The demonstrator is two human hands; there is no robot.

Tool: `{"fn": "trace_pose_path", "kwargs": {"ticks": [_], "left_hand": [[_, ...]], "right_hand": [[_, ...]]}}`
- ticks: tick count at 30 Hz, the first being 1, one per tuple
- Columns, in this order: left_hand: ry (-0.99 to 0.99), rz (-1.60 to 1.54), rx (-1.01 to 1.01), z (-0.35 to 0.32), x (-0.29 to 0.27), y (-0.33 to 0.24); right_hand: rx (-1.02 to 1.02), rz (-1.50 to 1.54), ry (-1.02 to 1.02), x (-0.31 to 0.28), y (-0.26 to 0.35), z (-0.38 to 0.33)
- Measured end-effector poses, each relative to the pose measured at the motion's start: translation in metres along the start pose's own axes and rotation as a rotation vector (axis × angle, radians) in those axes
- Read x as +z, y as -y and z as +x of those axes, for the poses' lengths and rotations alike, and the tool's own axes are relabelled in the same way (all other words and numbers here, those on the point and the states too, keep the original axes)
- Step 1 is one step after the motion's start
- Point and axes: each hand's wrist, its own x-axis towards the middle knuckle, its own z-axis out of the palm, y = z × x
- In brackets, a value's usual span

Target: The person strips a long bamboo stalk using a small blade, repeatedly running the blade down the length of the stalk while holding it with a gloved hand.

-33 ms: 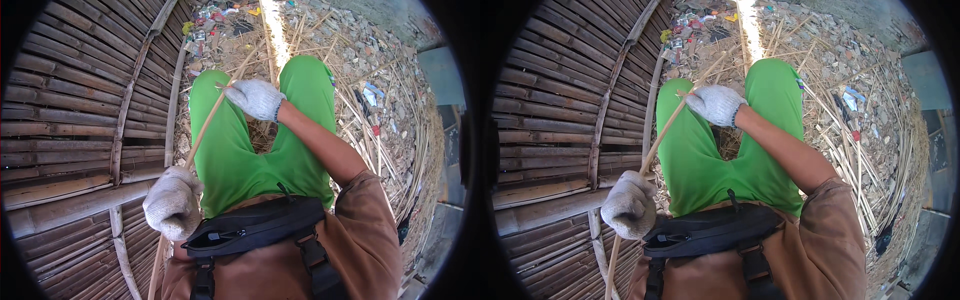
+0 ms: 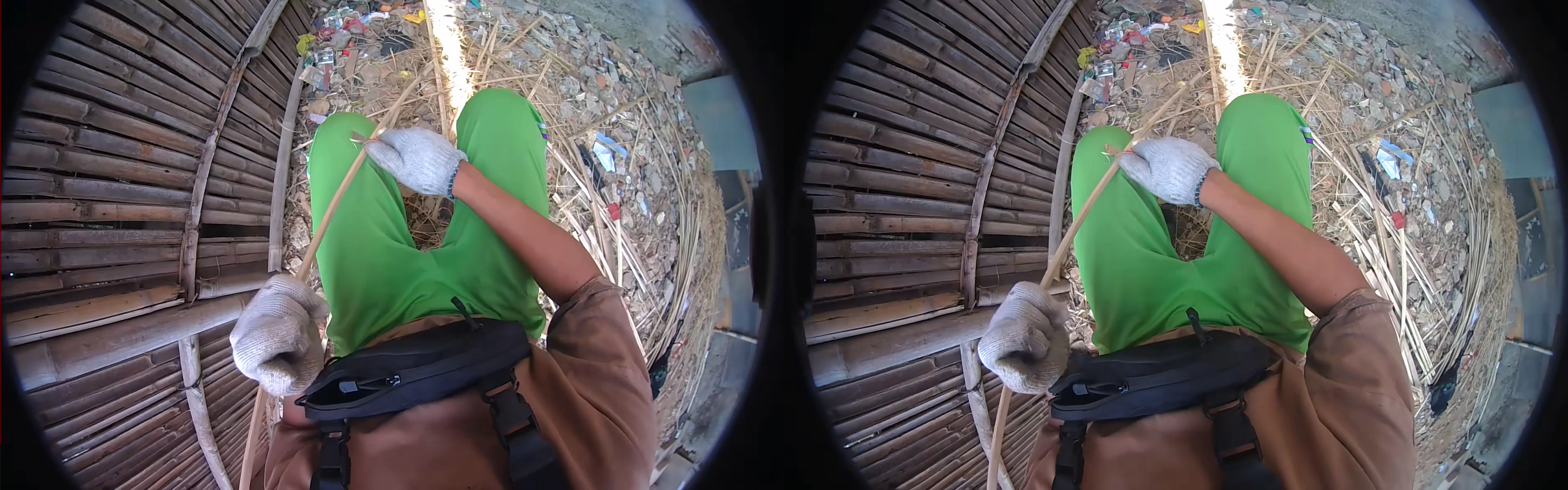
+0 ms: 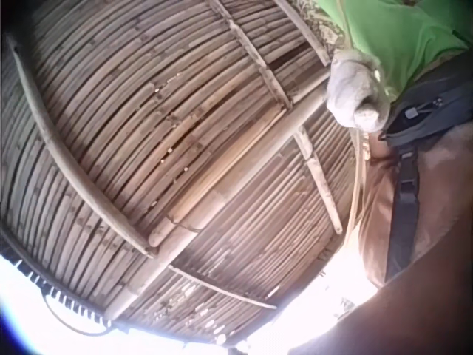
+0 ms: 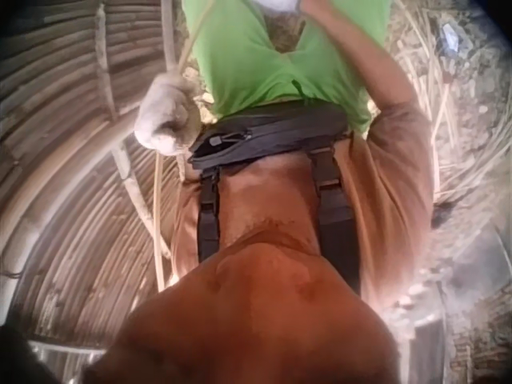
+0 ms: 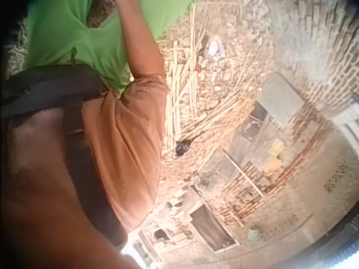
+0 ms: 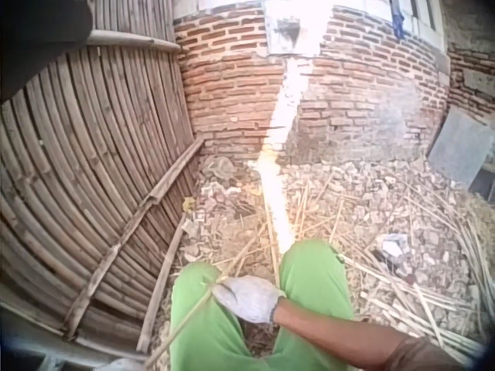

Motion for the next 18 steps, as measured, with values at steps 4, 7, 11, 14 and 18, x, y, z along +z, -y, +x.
{"fn": "trace_pose_path", "kwargs": {"ticks": [4, 7, 11, 14, 18], "left_hand": [[-0.039, -0.054, 0.027, 0.000, -0.008, -0.009], [-0.060, -0.100, 0.013, 0.005, -0.002, -0.002], [-0.066, -0.058, 0.017, 0.007, -0.003, -0.004], [0.011, 0.046, -0.024, 0.018, -0.008, -0.008], [-0.006, -0.051, -0.035, 0.010, -0.010, 0.005]], "right_hand": [[-0.003, 0.010, -0.043, -0.001, 0.007, -0.003], [-0.037, 0.014, -0.069, 0.005, 0.009, -0.003], [-0.013, 0.029, -0.072, 0.000, 0.015, -0.002], [-0.041, 0.117, -0.150, 0.002, 0.006, -0.003], [0.013, 0.099, -0.117, -0.005, 0.009, -0.003]]}}
